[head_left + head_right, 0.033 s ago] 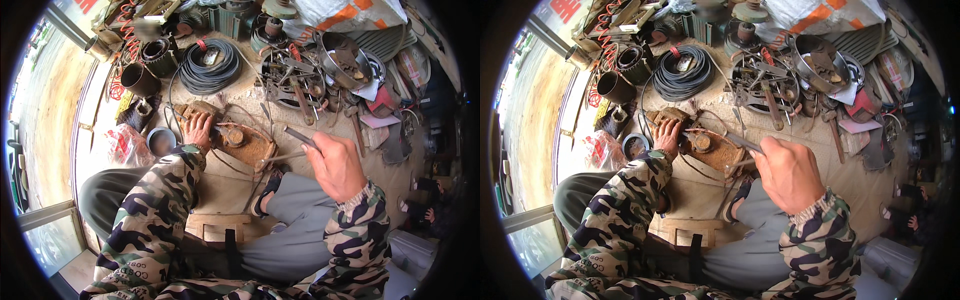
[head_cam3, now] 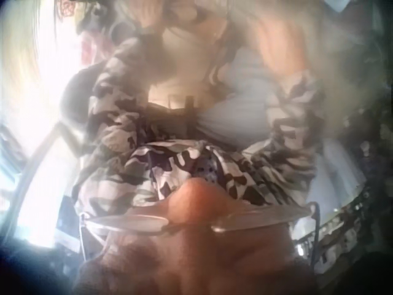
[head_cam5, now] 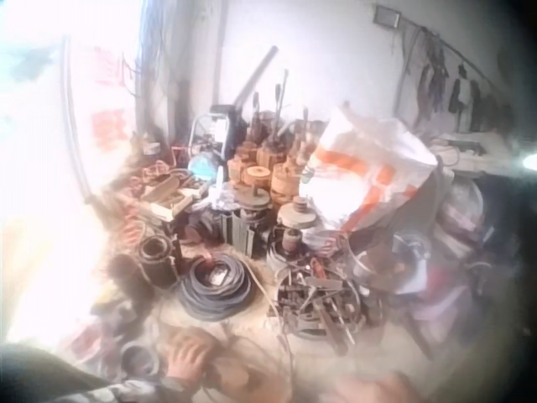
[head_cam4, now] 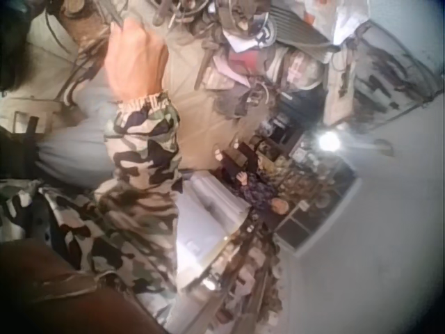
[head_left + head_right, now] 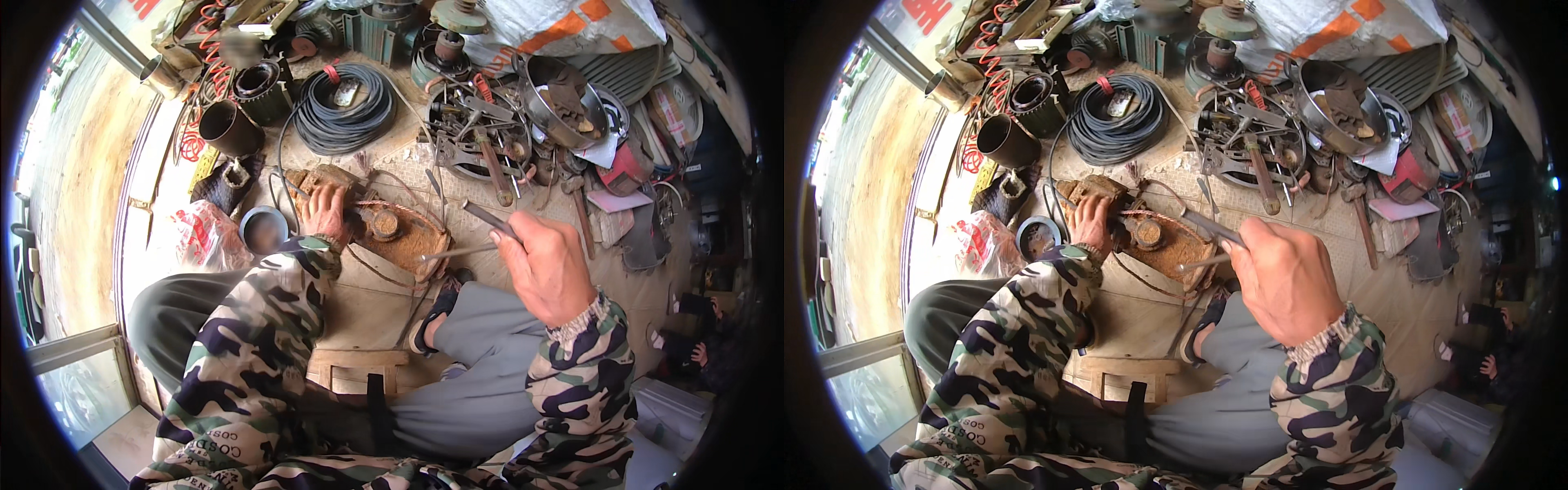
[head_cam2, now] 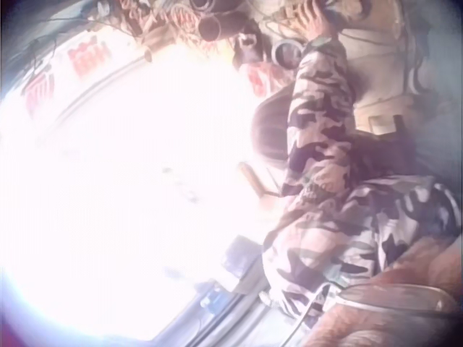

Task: The person sits on the floor of a cluttered workshop and uses pliers to bend and shape a metal rod. They then use a yellow power tool on the rod, handle a rusty metal part, and place items into a plastic bag before moving to a sink area.

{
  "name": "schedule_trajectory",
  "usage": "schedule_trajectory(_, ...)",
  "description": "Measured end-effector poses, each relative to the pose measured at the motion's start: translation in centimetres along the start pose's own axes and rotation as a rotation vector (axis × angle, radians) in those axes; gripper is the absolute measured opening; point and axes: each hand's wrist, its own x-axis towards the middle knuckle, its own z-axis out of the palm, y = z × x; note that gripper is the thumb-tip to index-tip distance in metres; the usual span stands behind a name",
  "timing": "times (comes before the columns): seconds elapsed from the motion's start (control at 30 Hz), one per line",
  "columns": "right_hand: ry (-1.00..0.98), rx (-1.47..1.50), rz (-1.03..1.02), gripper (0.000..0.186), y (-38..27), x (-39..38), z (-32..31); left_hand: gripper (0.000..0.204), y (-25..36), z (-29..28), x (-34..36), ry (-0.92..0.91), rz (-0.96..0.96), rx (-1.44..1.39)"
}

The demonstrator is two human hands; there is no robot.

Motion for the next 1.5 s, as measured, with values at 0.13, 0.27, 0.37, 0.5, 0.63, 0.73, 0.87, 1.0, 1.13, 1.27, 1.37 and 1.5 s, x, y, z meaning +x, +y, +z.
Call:
schedule_trajectory(0.13,0.025,-0.002,-0.025,0.014,-1.5,1.9,0.7,0.020,5.0,-1.7,-4.0,0.212,-0.556,-0.568)
schedule_trajectory(0.27,0.030,-0.021,-0.126,0.011,-2.9,3.9,2.1,0.050,11.0,-1.2,-6.8,-0.577,-0.874,-2.143)
schedule_trajectory(0.37,-0.008,-0.086,-0.212,0.013,-2.8,4.6,3.6,0.042,14.1,-2.4,-4.6,-0.455,-0.850,-2.599)
schedule_trajectory(0.5,-0.121,-0.192,-0.254,0.026,-2.9,5.0,4.6,0.029,14.4,0.1,-2.4,-0.367,-0.758,-2.981)
schedule_trajectory(0.63,-0.236,-0.301,-0.293,0.030,-2.2,5.7,5.0,0.020,14.2,1.2,-2.4,-0.275,-0.879,-3.061)
schedule_trajectory(0.73,-0.335,-0.387,-0.327,0.030,-2.7,7.1,4.4,0.017,14.1,0.8,-2.1,-0.288,-0.915,-3.081)
schedule_trajectory(0.87,-0.456,-0.773,-0.701,0.026,-4.3,10.3,3.9,0.016,13.8,-0.2,-1.4,-0.254,-0.969,-3.135)
schedule_trajectory(1.0,-0.486,-0.947,-0.901,0.028,-5.9,12.8,4.2,0.017,13.5,-0.2,-0.8,-0.198,-0.900,-3.234)
schedule_trajectory(1.13,-0.524,-1.006,-0.971,0.027,-6.7,13.8,4.4,0.016,13.3,0.1,-1.0,-0.196,-0.862,-3.310)
schedule_trajectory(1.27,-0.517,-1.071,-1.112,0.026,-7.7,14.2,5.1,0.016,13.0,0.2,-1.1,-0.178,-0.854,-3.377)
schedule_trajectory(1.37,-0.481,-1.123,-1.251,0.026,-7.8,14.6,5.3,0.017,12.8,0.2,-1.3,-0.193,-0.844,-3.434)
schedule_trajectory(1.5,-0.482,-1.154,-1.308,0.028,-7.8,14.8,5.7,0.017,12.9,0.2,-1.1,-0.185,-0.950,-3.428)
